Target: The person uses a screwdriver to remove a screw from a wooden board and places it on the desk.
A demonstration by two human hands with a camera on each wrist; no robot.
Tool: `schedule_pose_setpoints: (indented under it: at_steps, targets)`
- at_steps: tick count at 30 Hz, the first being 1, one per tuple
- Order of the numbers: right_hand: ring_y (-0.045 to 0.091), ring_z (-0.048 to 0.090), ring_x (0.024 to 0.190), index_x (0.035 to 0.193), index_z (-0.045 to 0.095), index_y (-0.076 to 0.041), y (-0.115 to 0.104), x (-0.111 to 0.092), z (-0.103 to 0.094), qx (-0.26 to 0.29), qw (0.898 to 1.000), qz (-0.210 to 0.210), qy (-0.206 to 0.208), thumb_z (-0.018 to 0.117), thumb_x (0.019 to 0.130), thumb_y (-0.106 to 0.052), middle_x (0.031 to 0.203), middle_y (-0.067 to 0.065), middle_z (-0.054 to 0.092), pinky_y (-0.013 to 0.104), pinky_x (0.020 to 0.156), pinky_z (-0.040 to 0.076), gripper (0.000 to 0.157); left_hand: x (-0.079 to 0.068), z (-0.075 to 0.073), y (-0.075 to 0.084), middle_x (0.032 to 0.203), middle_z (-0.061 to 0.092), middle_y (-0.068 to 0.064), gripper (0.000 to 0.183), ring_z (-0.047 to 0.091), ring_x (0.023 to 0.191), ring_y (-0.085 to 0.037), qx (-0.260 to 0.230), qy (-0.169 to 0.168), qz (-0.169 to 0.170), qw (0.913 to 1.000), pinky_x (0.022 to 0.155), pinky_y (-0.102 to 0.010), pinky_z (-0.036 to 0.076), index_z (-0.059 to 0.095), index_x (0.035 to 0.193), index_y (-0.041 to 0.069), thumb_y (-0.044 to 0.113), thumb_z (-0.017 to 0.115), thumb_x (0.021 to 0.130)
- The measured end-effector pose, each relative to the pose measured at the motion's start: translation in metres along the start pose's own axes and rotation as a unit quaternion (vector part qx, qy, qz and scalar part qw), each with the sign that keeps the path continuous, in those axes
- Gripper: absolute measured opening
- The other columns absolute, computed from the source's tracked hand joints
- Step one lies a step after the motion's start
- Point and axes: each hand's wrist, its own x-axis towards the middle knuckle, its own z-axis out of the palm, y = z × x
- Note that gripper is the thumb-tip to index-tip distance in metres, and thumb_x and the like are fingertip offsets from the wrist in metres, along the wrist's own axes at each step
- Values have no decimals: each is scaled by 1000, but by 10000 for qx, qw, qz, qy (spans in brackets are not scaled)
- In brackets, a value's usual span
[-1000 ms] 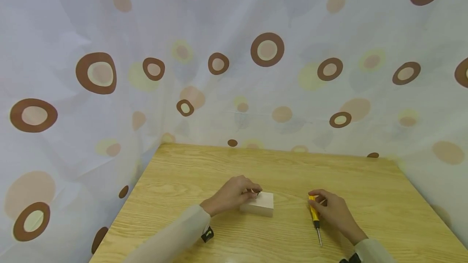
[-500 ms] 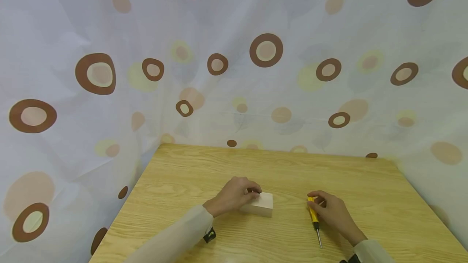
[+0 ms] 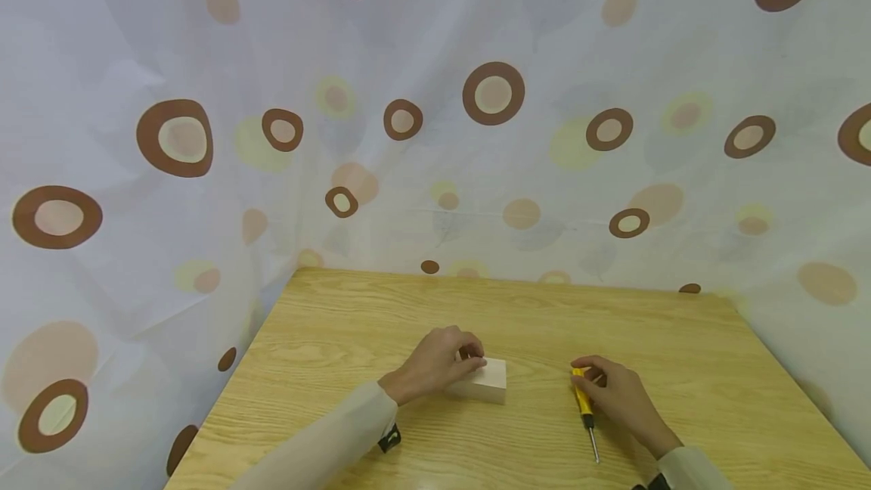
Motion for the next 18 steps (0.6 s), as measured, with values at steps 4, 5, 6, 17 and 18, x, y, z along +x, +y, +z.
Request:
schedule_pose_setpoints:
  at_steps: [4,5,6,17,18]
  targets:
    - [14,63,74,123,69,-1,1,0,1,13,10000,1,-6,73,99,-22,93,3,69,26,57,54,33,-2,-4,2,90,71,11,8,58,80,3,-96,180,10,9998,66,-13,47,77,99,16,24,74,98]
    - [14,63,74,123,69,-1,1,0,1,15,10000,6,-8,73,99,-22,93,3,69,26,57,54,33,-3,-5,2,90,71,11,8,58,80,3,-138,222,-1,9997,66,-13,48,77,99,16,23,73,98]
    - [14,63,74,123,69,-1,1,0,1,20,10000,25,-11,73,99,-22,93,3,69,26,57,54,33,-4,-7,2,91,71,10,7,59,81,3,-171,265,-5,9995,67,-14,48,77,99,17,23,73,98]
    - [14,64,78,125,69,-4,2,1,1,-54,10000,25,-15,72,99,-22,95,3,69,26,60,54,32,-24,-25,-14,92,71,11,4,60,81,1,-360,509,-222,9978,66,-18,50,77,99,17,18,74,98]
    - [14,64,78,124,69,-4,2,0,0,-60,10000,30,-21,72,99,-22,95,3,70,26,60,54,32,-27,-27,-16,92,71,11,4,60,80,1,-357,526,-239,9977,66,-19,50,77,99,17,19,74,98]
